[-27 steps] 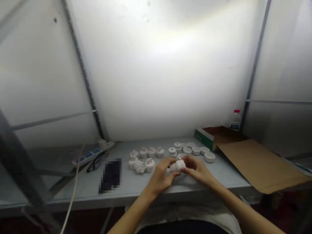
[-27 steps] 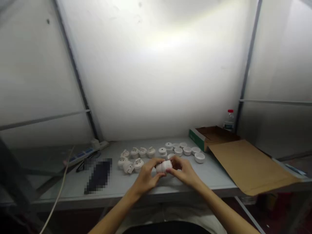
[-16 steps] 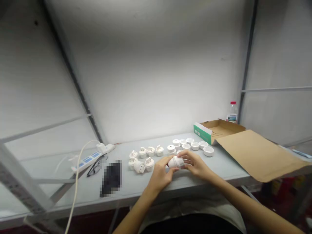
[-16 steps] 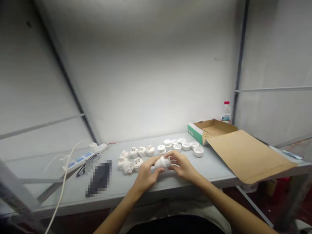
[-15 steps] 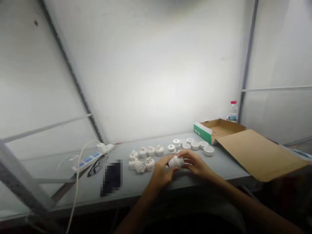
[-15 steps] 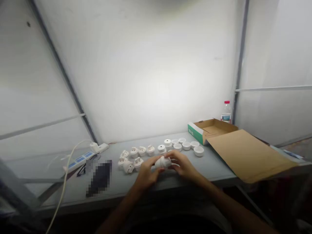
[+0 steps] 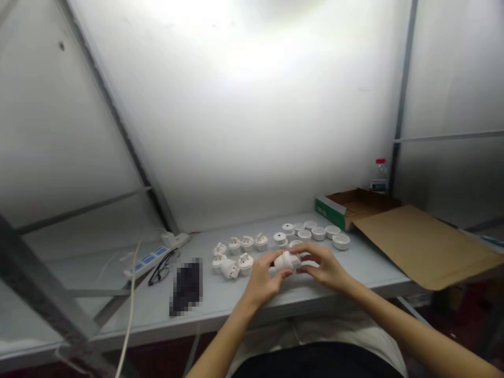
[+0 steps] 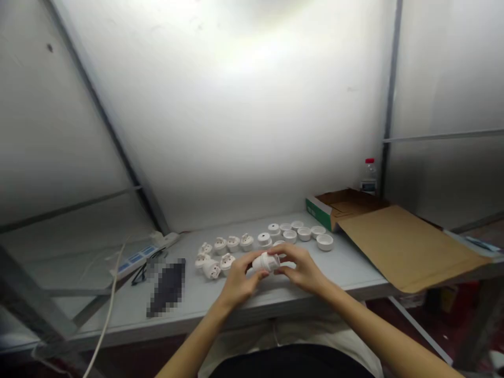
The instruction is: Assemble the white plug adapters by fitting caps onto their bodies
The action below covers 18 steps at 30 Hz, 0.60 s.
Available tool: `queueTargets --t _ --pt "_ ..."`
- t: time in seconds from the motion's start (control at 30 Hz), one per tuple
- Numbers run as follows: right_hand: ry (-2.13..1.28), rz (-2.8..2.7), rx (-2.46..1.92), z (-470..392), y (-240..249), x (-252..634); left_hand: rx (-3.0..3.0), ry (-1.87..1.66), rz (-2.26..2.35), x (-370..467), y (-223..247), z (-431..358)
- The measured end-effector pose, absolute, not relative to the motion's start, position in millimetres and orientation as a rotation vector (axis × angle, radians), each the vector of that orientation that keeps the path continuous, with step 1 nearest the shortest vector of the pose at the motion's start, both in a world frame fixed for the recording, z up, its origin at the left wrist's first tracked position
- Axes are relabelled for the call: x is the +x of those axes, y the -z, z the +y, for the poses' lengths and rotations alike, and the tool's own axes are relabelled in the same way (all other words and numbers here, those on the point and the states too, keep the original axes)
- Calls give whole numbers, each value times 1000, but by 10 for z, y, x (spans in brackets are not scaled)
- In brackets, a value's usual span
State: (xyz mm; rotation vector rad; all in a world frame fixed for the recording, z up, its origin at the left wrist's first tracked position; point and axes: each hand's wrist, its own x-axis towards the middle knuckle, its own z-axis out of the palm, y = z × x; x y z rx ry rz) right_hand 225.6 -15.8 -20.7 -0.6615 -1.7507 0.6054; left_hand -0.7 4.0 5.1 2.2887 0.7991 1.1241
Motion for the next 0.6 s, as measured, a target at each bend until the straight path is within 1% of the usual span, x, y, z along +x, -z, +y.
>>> queueTargets --t 0.1,0.27,0.37,0.47,0.6 --pt "-637 -1729 -708 -172 200 2259 2357 -1173 749 -21 -42 43" --pt "-514 -1765 -911 -189 198 2277 2479 -1180 688 -18 -30 -2" --pt "-510 -1807 -988 -158 221 2282 2523 -1158 670 -5 -25 -35" --pt "-539 -1826 -953 -143 221 2274 2510 -1172 701 8 -31 -48" --pt "-578 -1766 -764 -178 169 2259 2432 -1248 804 11 -45 -28"
